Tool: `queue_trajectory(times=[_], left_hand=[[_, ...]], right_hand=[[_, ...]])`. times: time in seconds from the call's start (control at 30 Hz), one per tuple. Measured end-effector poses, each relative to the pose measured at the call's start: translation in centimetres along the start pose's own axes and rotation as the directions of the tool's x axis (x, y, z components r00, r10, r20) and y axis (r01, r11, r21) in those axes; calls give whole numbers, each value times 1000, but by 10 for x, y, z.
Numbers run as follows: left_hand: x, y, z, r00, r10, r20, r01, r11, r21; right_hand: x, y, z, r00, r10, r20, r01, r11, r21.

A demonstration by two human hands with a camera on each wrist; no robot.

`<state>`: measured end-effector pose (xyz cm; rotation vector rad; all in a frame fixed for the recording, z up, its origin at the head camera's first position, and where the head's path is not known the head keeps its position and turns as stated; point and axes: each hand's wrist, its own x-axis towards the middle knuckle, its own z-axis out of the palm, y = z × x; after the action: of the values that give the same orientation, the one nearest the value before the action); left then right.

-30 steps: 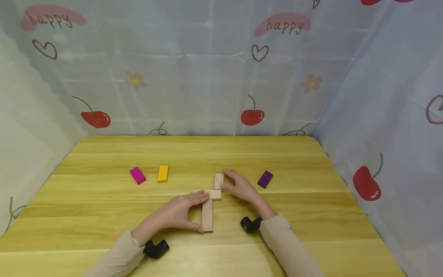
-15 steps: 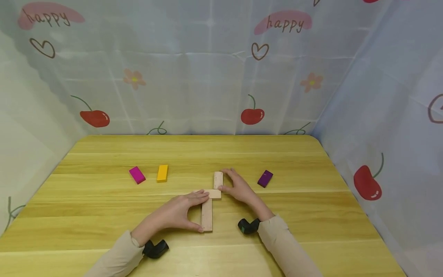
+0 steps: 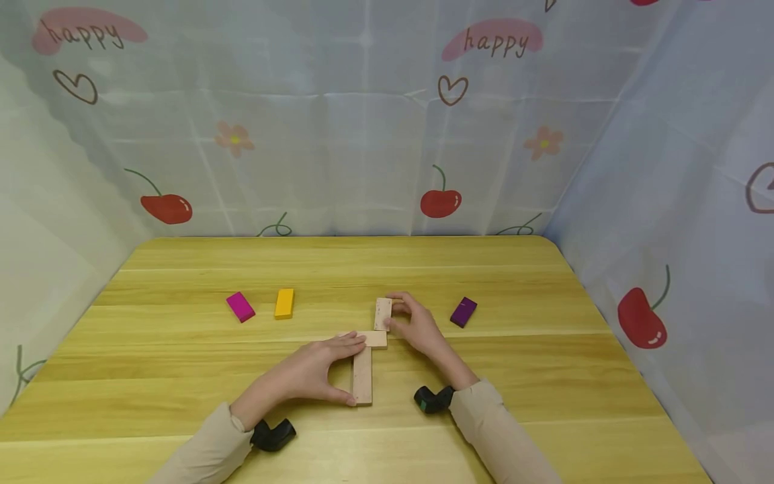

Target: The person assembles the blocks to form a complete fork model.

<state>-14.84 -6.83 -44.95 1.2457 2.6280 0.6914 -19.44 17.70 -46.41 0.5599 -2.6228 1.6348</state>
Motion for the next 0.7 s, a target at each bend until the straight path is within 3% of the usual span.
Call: queue_trajectory(times=[0.2, 0.43, 0.57, 0.7], left_hand=[[0, 1, 0, 1000, -3, 0, 3, 1000, 2], [0, 1, 0, 1000, -7, 3, 7, 1000, 2], [0, 1, 0, 1000, -9, 1, 9, 1000, -2], [0, 1, -1, 1000, -4, 0, 4, 1000, -5]], right_hand=[[-6, -33, -1, 995, 91, -47, -86, 993, 82], [2, -1, 5, 969, 201, -143, -174, 968, 182], [1, -3, 1, 946, 275, -171, -226, 939, 259], [-7, -12, -8, 940, 307, -151, -241, 907, 345]])
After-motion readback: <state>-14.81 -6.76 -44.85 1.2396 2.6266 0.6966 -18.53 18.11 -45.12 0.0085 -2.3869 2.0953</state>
